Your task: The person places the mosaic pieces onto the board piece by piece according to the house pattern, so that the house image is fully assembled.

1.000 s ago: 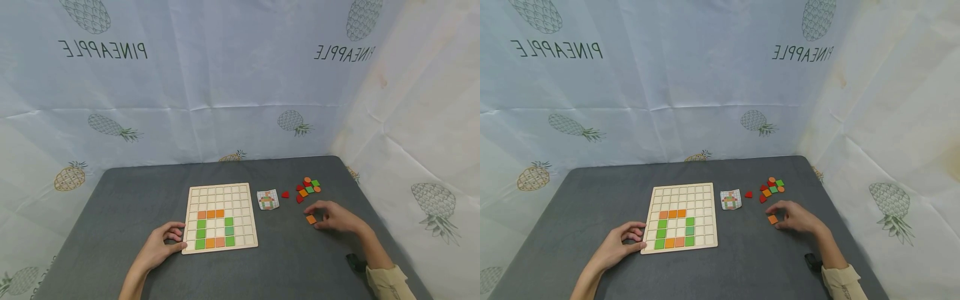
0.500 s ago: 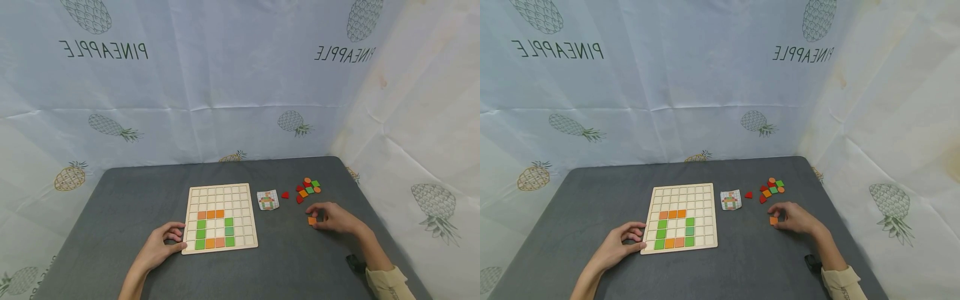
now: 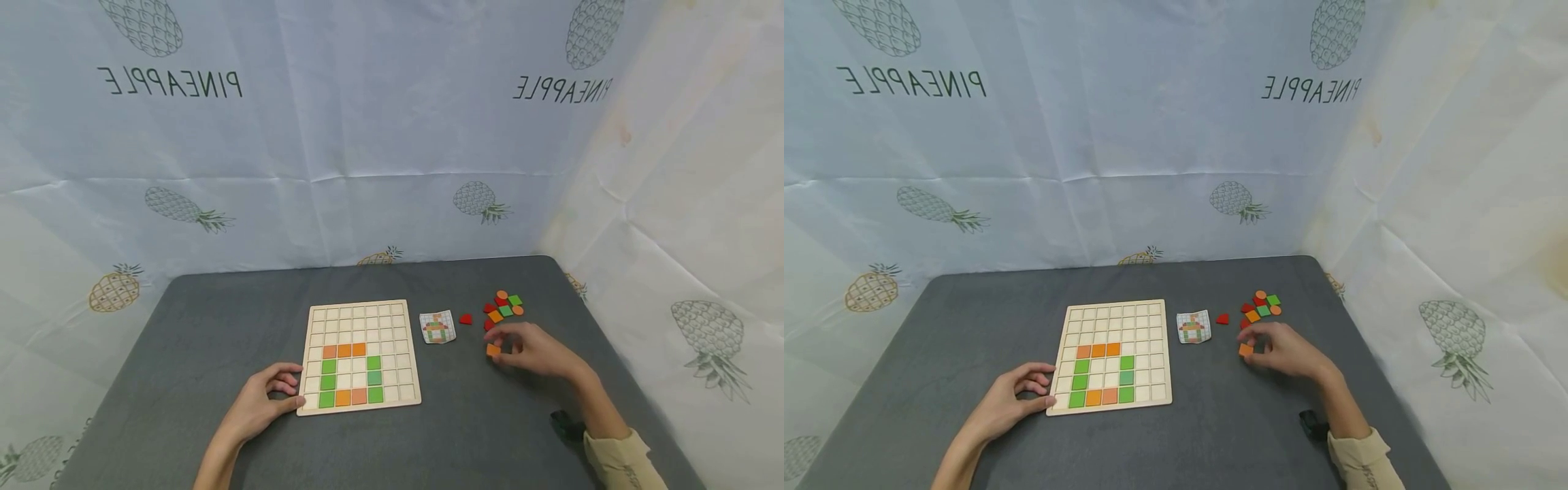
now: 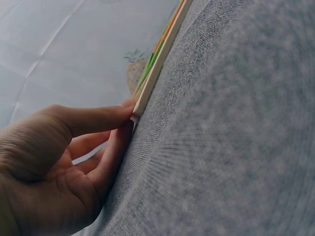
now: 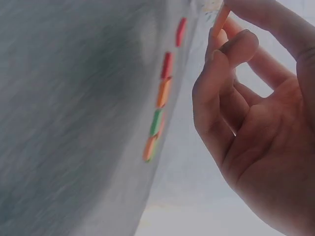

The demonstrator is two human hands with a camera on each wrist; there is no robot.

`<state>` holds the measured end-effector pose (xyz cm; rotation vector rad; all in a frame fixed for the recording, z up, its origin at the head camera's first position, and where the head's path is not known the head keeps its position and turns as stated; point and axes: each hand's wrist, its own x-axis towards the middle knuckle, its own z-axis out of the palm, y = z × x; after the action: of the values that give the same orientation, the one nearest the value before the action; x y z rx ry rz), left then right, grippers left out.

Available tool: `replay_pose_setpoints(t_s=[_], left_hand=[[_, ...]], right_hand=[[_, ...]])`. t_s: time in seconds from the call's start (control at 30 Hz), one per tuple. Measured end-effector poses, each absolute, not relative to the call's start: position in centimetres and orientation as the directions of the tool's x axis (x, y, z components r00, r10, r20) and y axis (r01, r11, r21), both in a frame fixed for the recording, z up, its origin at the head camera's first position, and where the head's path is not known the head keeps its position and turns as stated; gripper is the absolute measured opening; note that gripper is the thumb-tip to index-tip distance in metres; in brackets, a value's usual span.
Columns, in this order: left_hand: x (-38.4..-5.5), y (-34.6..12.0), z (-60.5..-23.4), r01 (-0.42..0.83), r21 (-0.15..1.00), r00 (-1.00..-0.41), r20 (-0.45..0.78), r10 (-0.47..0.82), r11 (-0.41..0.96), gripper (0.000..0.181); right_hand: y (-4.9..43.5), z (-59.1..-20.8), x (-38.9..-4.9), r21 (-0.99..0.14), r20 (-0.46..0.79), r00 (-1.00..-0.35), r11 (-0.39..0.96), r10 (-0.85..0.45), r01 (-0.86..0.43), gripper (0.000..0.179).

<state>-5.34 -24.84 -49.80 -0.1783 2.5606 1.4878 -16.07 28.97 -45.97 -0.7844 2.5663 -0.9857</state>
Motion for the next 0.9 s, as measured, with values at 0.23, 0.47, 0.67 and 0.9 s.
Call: replay_pose_setpoints(t_s=[0.23, 0.47, 0.67, 0.9], left_hand=[[-5.4, -24.9, -49.9, -0.178, 0.856, -0.98, -0.2, -0.008, 0.486, 0.06], [-5.5, -24.9, -49.9, -0.176, 0.851, -0.98, -0.198, -0.008, 0.494, 0.06], [-5.4, -24.9, -49.9, -0.176, 0.849, -0.98, -0.197, -0.009, 0.498, 0.061], [-5.3, -25.1, -49.9, -0.153, 0.856, -0.983, -0.183, 0.013, 0.494, 0.061]], right_hand=[[26.9, -45.0, -16.7, -0.696, -0.011, -0.81, 0.586, -0.586, -0.414, 0.031], [24.2, -44.0, -17.7, -0.718, 0.036, -0.784, 0.529, -0.62, -0.452, 0.034], [21.3, -43.4, -18.5, -0.736, 0.032, -0.744, 0.488, -0.667, -0.469, 0.036], [17.9, -43.6, -19.3, -0.727, 0.039, -0.708, 0.466, -0.705, -0.504, 0.037]])
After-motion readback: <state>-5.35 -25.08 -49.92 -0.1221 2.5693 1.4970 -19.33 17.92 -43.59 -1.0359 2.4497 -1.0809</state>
